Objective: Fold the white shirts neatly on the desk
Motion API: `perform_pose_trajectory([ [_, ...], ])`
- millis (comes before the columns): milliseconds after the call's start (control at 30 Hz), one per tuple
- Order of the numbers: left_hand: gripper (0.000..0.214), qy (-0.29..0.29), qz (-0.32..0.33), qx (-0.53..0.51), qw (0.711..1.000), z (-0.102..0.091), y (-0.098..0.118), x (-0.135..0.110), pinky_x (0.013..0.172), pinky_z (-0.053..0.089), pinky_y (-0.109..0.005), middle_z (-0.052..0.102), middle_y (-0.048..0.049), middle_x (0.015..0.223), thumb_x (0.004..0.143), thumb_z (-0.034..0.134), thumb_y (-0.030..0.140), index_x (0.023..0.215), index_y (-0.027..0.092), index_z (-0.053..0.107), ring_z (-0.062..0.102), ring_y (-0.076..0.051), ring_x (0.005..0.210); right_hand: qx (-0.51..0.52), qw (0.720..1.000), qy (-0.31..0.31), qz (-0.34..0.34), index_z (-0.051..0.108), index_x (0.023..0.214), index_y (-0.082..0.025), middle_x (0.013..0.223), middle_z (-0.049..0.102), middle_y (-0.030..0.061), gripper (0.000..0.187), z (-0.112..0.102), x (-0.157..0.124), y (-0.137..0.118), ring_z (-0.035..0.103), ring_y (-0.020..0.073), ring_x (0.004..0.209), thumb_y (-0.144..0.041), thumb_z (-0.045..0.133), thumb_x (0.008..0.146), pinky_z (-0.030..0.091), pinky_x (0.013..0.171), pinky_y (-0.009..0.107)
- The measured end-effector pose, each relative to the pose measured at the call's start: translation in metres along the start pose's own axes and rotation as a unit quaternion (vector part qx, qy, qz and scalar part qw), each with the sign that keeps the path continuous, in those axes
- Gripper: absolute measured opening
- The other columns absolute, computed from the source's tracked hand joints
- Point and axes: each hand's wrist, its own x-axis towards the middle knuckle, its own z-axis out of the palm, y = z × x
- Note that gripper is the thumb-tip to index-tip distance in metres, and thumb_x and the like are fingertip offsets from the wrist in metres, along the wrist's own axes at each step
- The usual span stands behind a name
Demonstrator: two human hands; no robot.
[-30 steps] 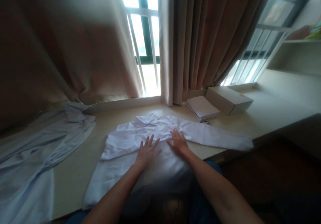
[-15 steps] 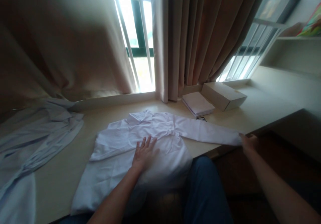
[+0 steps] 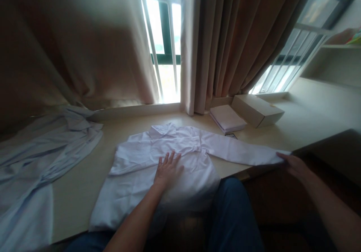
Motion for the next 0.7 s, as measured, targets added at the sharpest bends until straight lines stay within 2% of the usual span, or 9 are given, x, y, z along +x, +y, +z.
perform_pose_trajectory([
  [100,0.062,-0.003,-0.001,-0.007,1.0,-0.002,0.001,0.0,0.113,0.011,-0.053,0.019,-0.0023,0.157,0.09,0.032,0.057,0.147,0.035,0.025,0.014,-0.029,0.144,0.004,0.998,-0.062,0.008,0.062,0.076,-0.024,0.08,0.067,0.0084,0.018,0.024,0.008,-0.04,0.061,0.0154,0.059,-0.01,0.07,0.069,0.05,0.046,0.024],
  [167,0.062,-0.002,-0.004,-0.013,1.0,-0.004,0.001,-0.001,0.113,0.01,-0.053,0.02,-0.0026,0.157,0.09,0.032,0.058,0.147,0.035,0.026,0.014,-0.029,0.144,-0.013,0.993,-0.111,-0.042,0.064,0.085,-0.022,0.086,0.068,0.0102,0.019,0.06,-0.001,-0.074,0.062,0.0163,0.061,-0.014,0.072,0.069,0.051,0.047,0.026],
  [267,0.062,0.002,-0.007,-0.023,1.0,-0.005,0.002,-0.003,0.113,0.009,-0.053,0.021,-0.0032,0.156,0.089,0.035,0.057,0.146,0.034,0.028,0.014,-0.029,0.144,-0.071,0.971,-0.161,-0.162,0.063,0.089,-0.016,0.083,0.068,0.012,0.019,0.139,-0.038,-0.128,0.061,0.0166,0.058,-0.022,0.071,0.072,0.052,0.049,0.03],
  [333,0.062,0.003,-0.008,-0.041,0.999,-0.004,0.003,-0.003,0.114,0.008,-0.053,0.023,-0.0035,0.156,0.088,0.038,0.056,0.145,0.034,0.032,0.013,-0.029,0.144,-0.134,0.93,-0.222,-0.262,0.062,0.091,-0.009,0.074,0.065,0.0086,0.023,0.199,-0.073,-0.158,0.057,0.0123,0.053,-0.026,0.066,0.077,0.051,0.051,0.03],
  [400,0.061,0.012,-0.013,-0.086,0.996,-0.004,0.001,-0.002,0.114,0.008,-0.053,0.028,-0.0042,0.154,0.087,0.042,0.056,0.143,0.032,0.036,0.015,-0.028,0.144,-0.148,0.907,-0.263,-0.295,0.062,0.091,-0.005,0.067,0.062,0.002,0.028,0.259,-0.113,-0.176,0.055,0.0095,0.051,-0.027,0.067,0.076,0.052,0.053,0.029],
  [467,0.06,0.05,-0.043,-0.192,0.979,-0.006,-0.006,0.003,0.115,0.014,-0.05,0.036,-0.0063,0.15,0.088,0.041,0.056,0.14,0.027,0.041,0.022,-0.026,0.142,-0.165,0.88,-0.305,-0.324,0.063,0.084,-0.004,0.062,0.059,-0.0015,0.026,0.316,-0.155,-0.18,0.055,0.0089,0.051,-0.027,0.069,0.075,0.052,0.056,0.03],
  [533,0.06,0.108,-0.124,-0.375,0.912,-0.014,-0.02,0.008,0.112,0.026,-0.045,0.046,-0.0101,0.143,0.089,0.037,0.059,0.133,0.021,0.049,0.034,-0.024,0.137,-0.18,0.857,-0.336,-0.348,0.063,0.077,-0.007,0.06,0.057,-0.0038,0.024,0.366,-0.197,-0.168,0.056,0.0088,0.055,-0.026,0.076,0.069,0.052,0.06,0.028],
  [600,0.064,0.152,-0.209,-0.529,0.808,-0.027,-0.041,0.012,0.103,0.04,-0.042,0.054,-0.0142,0.134,0.09,0.025,0.063,0.126,0.017,0.053,0.05,-0.024,0.125,-0.198,0.827,-0.378,-0.367,0.064,0.076,-0.011,0.062,0.058,-0.0037,0.022,0.405,-0.238,-0.143,0.058,0.0096,0.058,-0.026,0.078,0.068,0.052,0.063,0.027],
  [700,0.067,0.156,-0.287,-0.678,0.659,-0.048,-0.081,0.009,0.085,0.052,-0.043,0.063,-0.0163,0.117,0.09,0.015,0.064,0.118,0.017,0.053,0.064,-0.023,0.101,-0.203,0.769,-0.528,-0.296,0.067,0.093,-0.014,0.068,0.065,-0.0015,0.03,0.436,-0.281,-0.09,0.06,0.011,0.057,-0.035,0.074,0.075,0.051,0.058,0.024],
])
